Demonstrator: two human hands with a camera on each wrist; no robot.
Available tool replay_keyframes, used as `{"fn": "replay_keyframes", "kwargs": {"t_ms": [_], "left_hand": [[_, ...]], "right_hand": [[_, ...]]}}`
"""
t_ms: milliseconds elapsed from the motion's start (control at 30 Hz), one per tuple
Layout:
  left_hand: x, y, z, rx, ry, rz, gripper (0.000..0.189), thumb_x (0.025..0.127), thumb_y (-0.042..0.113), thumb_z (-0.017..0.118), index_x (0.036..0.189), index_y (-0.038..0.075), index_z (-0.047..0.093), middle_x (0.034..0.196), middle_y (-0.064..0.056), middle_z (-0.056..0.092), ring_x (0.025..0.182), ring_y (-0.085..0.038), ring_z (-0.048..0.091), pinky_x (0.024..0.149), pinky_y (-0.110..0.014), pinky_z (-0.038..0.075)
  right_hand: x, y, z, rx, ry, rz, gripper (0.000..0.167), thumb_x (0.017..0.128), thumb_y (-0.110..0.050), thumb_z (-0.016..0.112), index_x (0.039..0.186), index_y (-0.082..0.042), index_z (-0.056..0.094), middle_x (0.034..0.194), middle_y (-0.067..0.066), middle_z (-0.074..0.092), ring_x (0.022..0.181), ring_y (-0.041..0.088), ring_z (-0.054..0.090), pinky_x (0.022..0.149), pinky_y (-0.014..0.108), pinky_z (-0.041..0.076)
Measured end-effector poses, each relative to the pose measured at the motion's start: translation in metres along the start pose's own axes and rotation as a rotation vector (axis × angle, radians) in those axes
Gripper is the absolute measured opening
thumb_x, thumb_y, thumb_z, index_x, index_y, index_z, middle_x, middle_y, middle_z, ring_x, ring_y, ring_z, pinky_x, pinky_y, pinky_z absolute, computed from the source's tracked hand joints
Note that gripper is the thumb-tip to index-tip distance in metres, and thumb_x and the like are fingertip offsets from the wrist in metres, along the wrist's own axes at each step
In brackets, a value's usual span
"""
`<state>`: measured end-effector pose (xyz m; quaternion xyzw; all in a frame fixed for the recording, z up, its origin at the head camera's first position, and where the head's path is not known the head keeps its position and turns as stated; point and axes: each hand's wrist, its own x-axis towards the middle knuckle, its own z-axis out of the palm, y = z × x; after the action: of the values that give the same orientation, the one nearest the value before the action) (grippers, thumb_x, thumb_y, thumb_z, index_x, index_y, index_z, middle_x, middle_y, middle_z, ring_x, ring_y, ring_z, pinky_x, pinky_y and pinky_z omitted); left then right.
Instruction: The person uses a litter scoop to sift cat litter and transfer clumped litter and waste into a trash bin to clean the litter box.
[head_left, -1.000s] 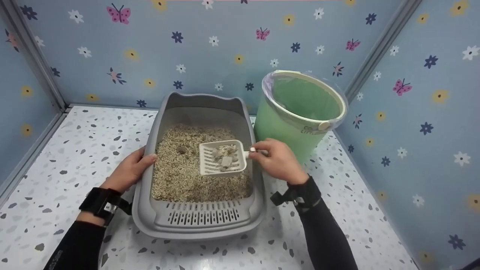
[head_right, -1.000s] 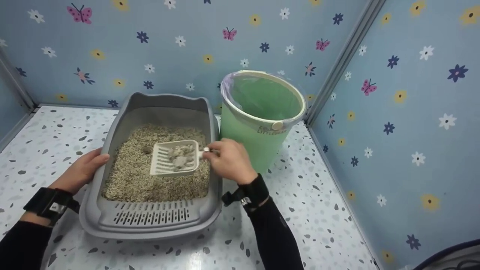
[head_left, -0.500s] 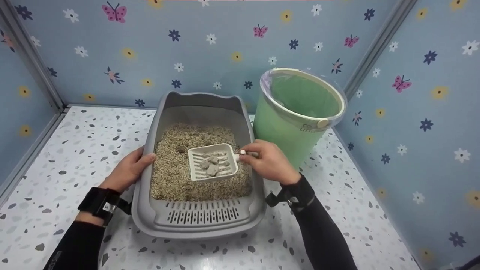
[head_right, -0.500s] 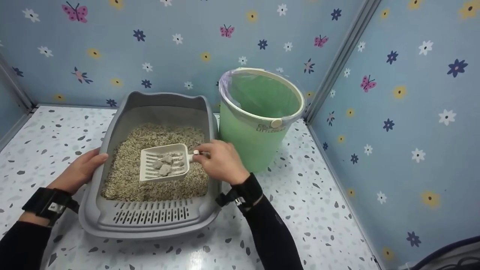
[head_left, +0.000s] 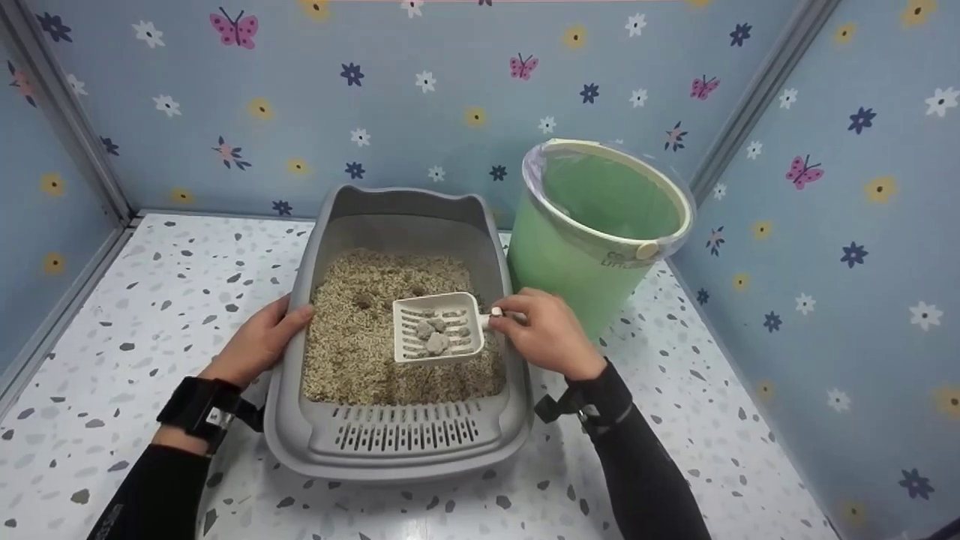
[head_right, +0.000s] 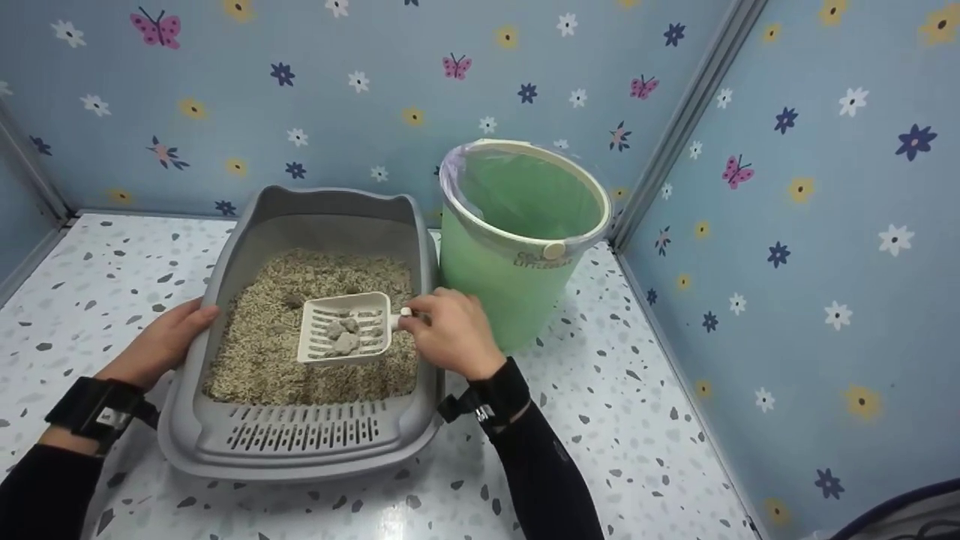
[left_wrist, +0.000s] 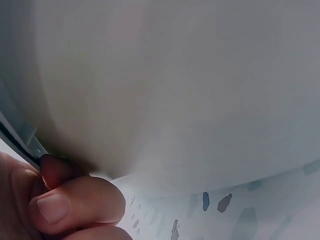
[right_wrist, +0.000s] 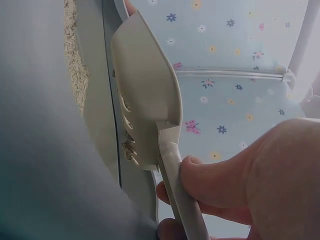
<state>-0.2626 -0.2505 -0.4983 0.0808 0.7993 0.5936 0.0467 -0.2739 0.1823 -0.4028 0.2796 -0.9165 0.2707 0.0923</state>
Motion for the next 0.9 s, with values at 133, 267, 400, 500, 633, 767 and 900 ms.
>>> {"fn": "replay_keyframes", "kwargs": {"t_ms": [133, 267, 400, 500, 633, 767, 900], "left_hand": [[0.0, 0.002, 0.001, -0.023, 0.0, -0.017, 0.085, 0.116, 0.052, 0.053, 0.176, 0.001, 0.022, 0.127, -0.025, 0.059, 0.108, -0.032, 0.069, 0.09, -0.037, 0.065], [0.001, 0.002, 0.001, -0.025, 0.003, -0.016, 0.086, 0.115, 0.053, 0.054, 0.176, 0.001, 0.023, 0.126, -0.024, 0.058, 0.106, -0.031, 0.068, 0.089, -0.037, 0.065], [0.0, 0.001, 0.002, -0.01, 0.011, -0.012, 0.085, 0.115, 0.052, 0.054, 0.176, 0.0, 0.024, 0.123, -0.023, 0.059, 0.104, -0.031, 0.068, 0.088, -0.036, 0.065], [0.0, 0.002, 0.001, -0.006, 0.009, -0.004, 0.084, 0.115, 0.051, 0.055, 0.175, -0.001, 0.026, 0.118, -0.022, 0.06, 0.1, -0.029, 0.068, 0.085, -0.037, 0.065], [0.0, 0.002, 0.0, -0.012, 0.005, -0.001, 0.084, 0.115, 0.05, 0.054, 0.175, -0.001, 0.025, 0.119, -0.023, 0.06, 0.099, -0.029, 0.068, 0.084, -0.038, 0.066], [-0.001, 0.002, -0.002, -0.006, 0.005, 0.006, 0.084, 0.116, 0.05, 0.052, 0.176, 0.0, 0.021, 0.128, -0.026, 0.059, 0.107, -0.03, 0.068, 0.088, -0.034, 0.064], [-0.001, 0.0, 0.001, -0.016, -0.015, 0.015, 0.082, 0.117, 0.047, 0.052, 0.175, -0.002, 0.023, 0.129, -0.027, 0.059, 0.109, -0.03, 0.068, 0.091, -0.033, 0.063]], "right_hand": [[-0.002, 0.002, -0.001, 0.011, 0.012, 0.018, 0.018, 0.101, -0.024, 0.084, 0.114, -0.013, 0.088, 0.096, -0.002, 0.071, 0.081, 0.016, 0.058, 0.074, 0.04, 0.052], [-0.003, 0.003, -0.002, 0.025, 0.015, 0.022, 0.018, 0.101, -0.026, 0.084, 0.114, -0.013, 0.088, 0.094, -0.003, 0.07, 0.079, 0.015, 0.058, 0.073, 0.04, 0.052], [-0.004, 0.007, -0.005, 0.031, 0.005, 0.031, 0.019, 0.102, -0.028, 0.083, 0.114, -0.014, 0.088, 0.095, -0.003, 0.07, 0.082, 0.016, 0.06, 0.076, 0.041, 0.054], [-0.006, 0.008, -0.011, 0.025, 0.049, 0.06, 0.016, 0.101, -0.026, 0.084, 0.111, -0.014, 0.088, 0.094, -0.003, 0.071, 0.082, 0.017, 0.06, 0.077, 0.043, 0.054], [-0.006, 0.005, -0.011, -0.004, 0.091, 0.065, 0.017, 0.1, -0.026, 0.085, 0.11, -0.013, 0.088, 0.09, -0.002, 0.07, 0.078, 0.018, 0.059, 0.073, 0.043, 0.052], [0.002, -0.006, -0.004, 0.005, -0.003, -0.009, 0.024, 0.104, -0.034, 0.08, 0.114, -0.013, 0.087, 0.098, 0.0, 0.075, 0.085, 0.019, 0.066, 0.077, 0.043, 0.056], [0.0, -0.003, -0.008, 0.017, -0.012, 0.023, 0.017, 0.103, -0.029, 0.082, 0.11, -0.016, 0.088, 0.102, -0.002, 0.076, 0.09, 0.018, 0.068, 0.083, 0.044, 0.059]]}}
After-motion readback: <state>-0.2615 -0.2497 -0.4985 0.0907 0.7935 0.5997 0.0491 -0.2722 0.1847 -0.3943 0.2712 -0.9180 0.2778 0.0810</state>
